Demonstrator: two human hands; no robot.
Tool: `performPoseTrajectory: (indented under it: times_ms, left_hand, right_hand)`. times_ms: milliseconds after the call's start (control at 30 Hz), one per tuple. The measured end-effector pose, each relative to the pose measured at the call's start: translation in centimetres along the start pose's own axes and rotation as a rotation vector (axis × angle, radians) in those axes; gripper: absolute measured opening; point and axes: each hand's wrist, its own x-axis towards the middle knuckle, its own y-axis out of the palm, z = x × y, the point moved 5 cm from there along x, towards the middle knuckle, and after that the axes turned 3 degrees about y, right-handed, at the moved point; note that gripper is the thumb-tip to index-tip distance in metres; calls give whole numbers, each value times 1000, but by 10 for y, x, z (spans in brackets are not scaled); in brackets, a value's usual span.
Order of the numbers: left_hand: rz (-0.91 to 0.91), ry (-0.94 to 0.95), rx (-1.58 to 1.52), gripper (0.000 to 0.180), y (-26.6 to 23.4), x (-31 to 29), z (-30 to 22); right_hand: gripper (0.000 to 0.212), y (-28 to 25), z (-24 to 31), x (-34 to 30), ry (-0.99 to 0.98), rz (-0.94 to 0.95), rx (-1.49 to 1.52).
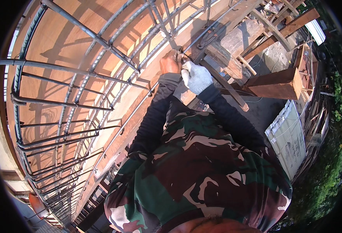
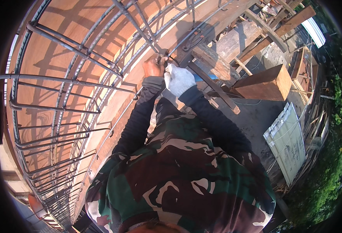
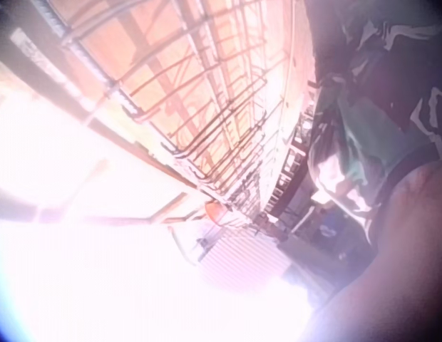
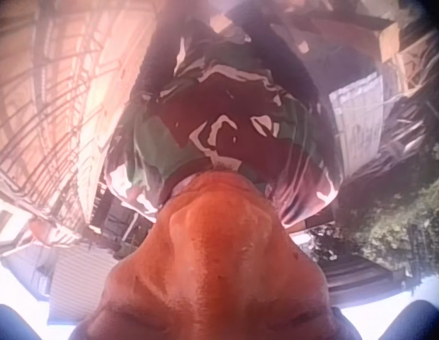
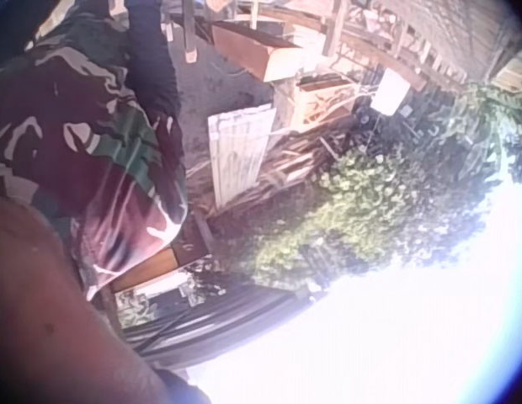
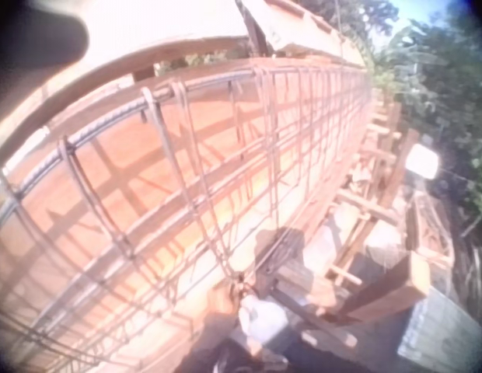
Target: The person secures a rebar structure to a wooden frame using wire and pliers. They wrap wire around the rebar and wooden supports, then twist and cut the wire with pliers to hold the rebar in place.
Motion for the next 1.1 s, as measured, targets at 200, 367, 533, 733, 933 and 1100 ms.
performPoseTrajectory:
  times_ms: [200,367,533,733,933,1100]
  left_hand:
    - [-5,135,-35,12,-6,-6,-1]
    - [151,270,-163,20,-11,-6,-13]
    - [242,260,-257,28,-12,-2,2]
    - [43,132,-97,20,6,-12,-4]
    - [-34,104,-145,16,10,-17,0]
    - [-33,268,-166,9,-2,-11,-4]
  right_hand:
    - [15,-5,8,5,-56,5,-63]
    - [13,-25,18,22,-75,44,-29]
    - [15,-42,24,59,-201,61,-189]
    - [15,-39,1,81,-163,9,-225]
    - [13,-36,-13,73,-128,4,-235]
    - [12,-37,-17,55,-14,122,-393]
